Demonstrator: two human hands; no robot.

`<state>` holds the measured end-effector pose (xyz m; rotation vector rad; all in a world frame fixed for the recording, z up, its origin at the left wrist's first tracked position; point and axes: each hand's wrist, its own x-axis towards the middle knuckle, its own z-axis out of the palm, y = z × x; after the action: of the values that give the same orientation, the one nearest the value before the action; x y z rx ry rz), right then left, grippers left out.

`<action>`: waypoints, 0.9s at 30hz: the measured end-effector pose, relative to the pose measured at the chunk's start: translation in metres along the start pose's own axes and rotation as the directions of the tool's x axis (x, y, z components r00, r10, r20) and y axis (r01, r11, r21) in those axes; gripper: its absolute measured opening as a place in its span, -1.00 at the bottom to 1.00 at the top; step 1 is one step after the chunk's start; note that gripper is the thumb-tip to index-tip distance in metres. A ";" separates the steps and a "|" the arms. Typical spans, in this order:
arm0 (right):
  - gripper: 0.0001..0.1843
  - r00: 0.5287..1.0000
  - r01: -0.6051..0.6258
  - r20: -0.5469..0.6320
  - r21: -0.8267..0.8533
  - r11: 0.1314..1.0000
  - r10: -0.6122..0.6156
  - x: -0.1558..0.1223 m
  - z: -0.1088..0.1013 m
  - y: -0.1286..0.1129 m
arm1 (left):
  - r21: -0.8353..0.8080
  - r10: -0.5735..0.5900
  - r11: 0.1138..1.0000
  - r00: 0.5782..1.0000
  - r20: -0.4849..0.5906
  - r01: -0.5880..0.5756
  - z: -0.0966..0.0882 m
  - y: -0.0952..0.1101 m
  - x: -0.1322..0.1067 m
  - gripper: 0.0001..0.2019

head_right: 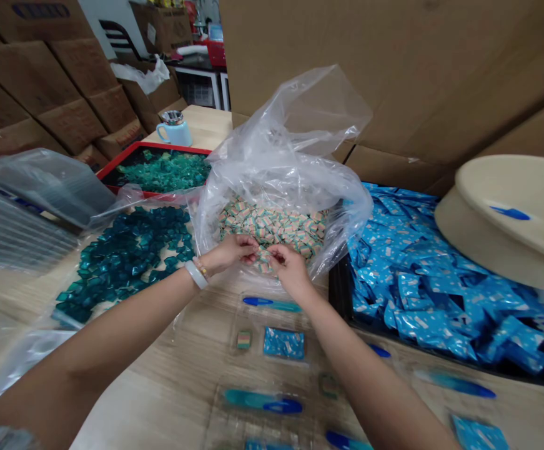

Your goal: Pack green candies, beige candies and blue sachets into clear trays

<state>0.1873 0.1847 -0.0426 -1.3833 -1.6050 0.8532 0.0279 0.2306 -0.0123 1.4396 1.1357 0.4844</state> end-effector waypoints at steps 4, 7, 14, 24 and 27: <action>-0.75 0.999 -0.006 0.037 -0.024 1.000 0.007 0.004 0.005 0.002 | -0.121 0.063 0.991 0.996 0.068 -0.055 0.004 -0.007 0.000 -0.93; -0.83 0.992 0.089 0.104 -0.248 0.965 -0.065 0.000 0.004 -0.005 | 0.075 0.193 0.978 0.981 0.022 -0.194 0.003 -0.012 -0.002 -0.91; -0.86 0.974 0.216 0.185 -0.594 0.775 -0.130 -0.009 0.013 -0.018 | 0.566 0.344 0.759 0.936 0.069 -0.321 0.009 -0.013 -0.019 -0.87; -0.83 0.976 0.193 0.184 -0.513 0.836 -0.113 -0.005 0.010 -0.007 | 0.591 0.326 0.753 0.944 0.043 -0.287 0.016 -0.012 -0.021 -0.81; -0.78 0.967 0.219 0.227 -0.494 0.842 -0.118 -0.006 0.004 -0.008 | 0.640 0.354 0.707 0.934 0.047 -0.300 0.017 -0.013 -0.020 -0.81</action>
<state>0.1807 0.1774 -0.0386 -1.5178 -2.1819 0.4672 0.0281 0.2028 -0.0220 2.2733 1.1655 0.4149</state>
